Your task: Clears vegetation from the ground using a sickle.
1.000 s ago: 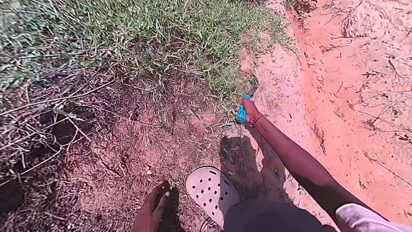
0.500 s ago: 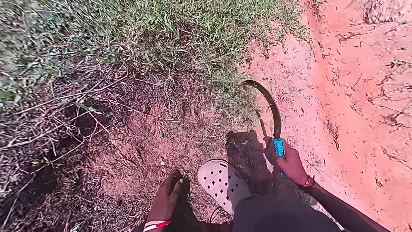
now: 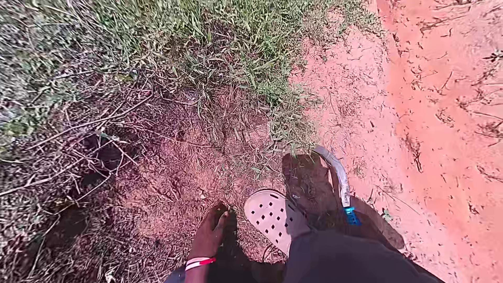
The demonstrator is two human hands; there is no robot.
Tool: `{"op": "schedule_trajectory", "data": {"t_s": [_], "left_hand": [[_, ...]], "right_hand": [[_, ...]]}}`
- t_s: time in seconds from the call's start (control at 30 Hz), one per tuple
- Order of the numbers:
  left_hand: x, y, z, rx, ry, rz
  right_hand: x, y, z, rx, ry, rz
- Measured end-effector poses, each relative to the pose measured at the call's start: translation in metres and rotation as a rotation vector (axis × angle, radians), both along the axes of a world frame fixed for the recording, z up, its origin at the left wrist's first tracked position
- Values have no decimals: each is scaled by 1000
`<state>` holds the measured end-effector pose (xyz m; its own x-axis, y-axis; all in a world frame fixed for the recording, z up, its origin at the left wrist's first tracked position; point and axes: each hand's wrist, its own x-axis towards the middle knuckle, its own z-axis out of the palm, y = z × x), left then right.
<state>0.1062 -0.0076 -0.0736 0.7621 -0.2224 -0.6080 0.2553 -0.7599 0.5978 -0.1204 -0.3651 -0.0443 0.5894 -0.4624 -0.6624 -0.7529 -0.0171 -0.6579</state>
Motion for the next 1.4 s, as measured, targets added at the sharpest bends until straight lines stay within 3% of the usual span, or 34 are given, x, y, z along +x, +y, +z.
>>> {"op": "schedule_trajectory", "data": {"t_s": [0.1, 0.2, 0.27, 0.4, 0.57, 0.67, 0.73, 0.83, 0.93, 0.97, 1.1, 1.17, 1.4], "left_hand": [[1, -3, 2, 60, -3, -51], [-3, 3, 7, 72, 23, -67], [-4, 4, 8, 69, 12, -70], [-7, 4, 4, 24, 10, -31], [-4, 7, 0, 27, 15, -13], [-1, 2, 5, 75, 45, -36], [5, -1, 8, 94, 44, -65], [4, -5, 8, 100, 86, -83], [3, -2, 17, 138, 108, -5], [0, -5, 17, 129, 115, 37], [-5, 3, 10, 29, 87, -24], [-3, 5, 13, 48, 79, -13], [4, -8, 14, 170, 88, -104]], "right_hand": [[40, -10, -15, -113, -174, -161], [131, -14, -25, 139, -279, -391], [170, 11, -15, 268, -160, -262], [152, 73, 6, 422, 13, -126], [132, 29, 8, 220, -36, -239], [184, 17, -20, 209, -231, -436], [218, 34, -21, 306, -218, -337], [181, 75, 5, 340, 29, 151], [145, 84, 22, 240, 115, 615], [139, 81, 23, 202, 106, 617], [129, 71, 18, 210, 78, 136], [129, 70, 23, 135, -1, 29], [105, 45, 26, -523, -355, 294]]}}
